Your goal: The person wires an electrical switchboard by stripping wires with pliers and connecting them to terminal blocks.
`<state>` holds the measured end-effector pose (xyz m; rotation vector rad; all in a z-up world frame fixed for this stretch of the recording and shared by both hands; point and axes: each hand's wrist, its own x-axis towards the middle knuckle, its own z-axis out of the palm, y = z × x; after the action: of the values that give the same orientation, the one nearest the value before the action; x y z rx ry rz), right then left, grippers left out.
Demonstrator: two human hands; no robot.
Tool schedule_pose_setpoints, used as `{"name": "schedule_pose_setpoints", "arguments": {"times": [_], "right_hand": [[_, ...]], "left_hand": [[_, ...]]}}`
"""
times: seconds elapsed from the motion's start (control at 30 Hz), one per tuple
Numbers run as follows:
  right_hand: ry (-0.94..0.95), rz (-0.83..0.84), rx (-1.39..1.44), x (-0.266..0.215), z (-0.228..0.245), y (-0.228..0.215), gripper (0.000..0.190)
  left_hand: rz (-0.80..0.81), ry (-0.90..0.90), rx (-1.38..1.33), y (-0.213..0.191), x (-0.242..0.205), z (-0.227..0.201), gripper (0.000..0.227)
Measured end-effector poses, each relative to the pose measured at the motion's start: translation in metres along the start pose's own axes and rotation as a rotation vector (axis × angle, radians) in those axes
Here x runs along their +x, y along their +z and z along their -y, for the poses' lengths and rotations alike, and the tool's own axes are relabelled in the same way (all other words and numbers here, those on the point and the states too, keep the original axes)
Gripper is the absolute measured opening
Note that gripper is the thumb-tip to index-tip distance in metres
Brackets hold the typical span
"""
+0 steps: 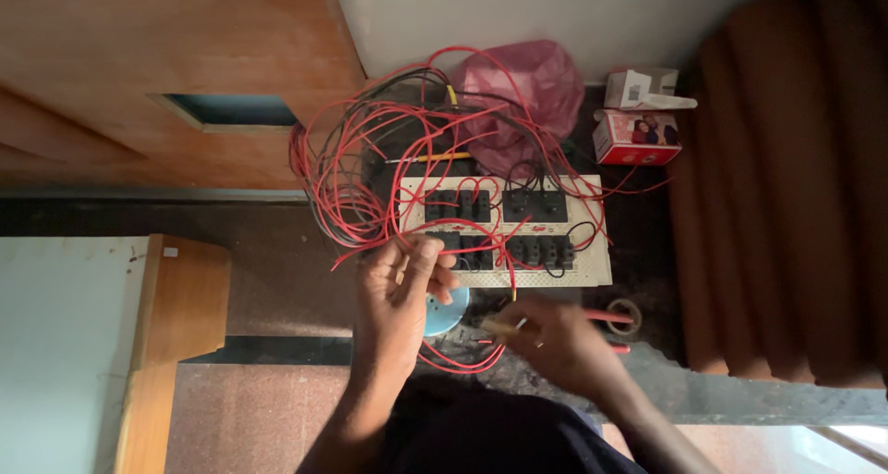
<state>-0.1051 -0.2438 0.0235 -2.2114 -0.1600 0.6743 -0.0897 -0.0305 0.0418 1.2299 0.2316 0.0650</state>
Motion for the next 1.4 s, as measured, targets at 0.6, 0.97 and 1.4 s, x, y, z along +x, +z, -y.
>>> {"name": "schedule_pose_setpoints", "arguments": {"times": [0.6,0.97,1.4], "right_hand": [[0.114,-0.291,1.086,0.026,0.005,-0.028,0.023],[-0.281,-0.232,0.727,0.022,0.016,-0.021,0.020],[-0.319,-0.184,-0.475,-0.022,-0.063,-0.019,0.053]], "left_hand": [[0.088,-0.185,0.034,0.005,0.003,-0.002,0.020],[0.395,0.608,0.800,0.028,-0.007,-0.015,0.054],[0.323,0.375,0.734,0.019,0.014,-0.037,0.014]]}}
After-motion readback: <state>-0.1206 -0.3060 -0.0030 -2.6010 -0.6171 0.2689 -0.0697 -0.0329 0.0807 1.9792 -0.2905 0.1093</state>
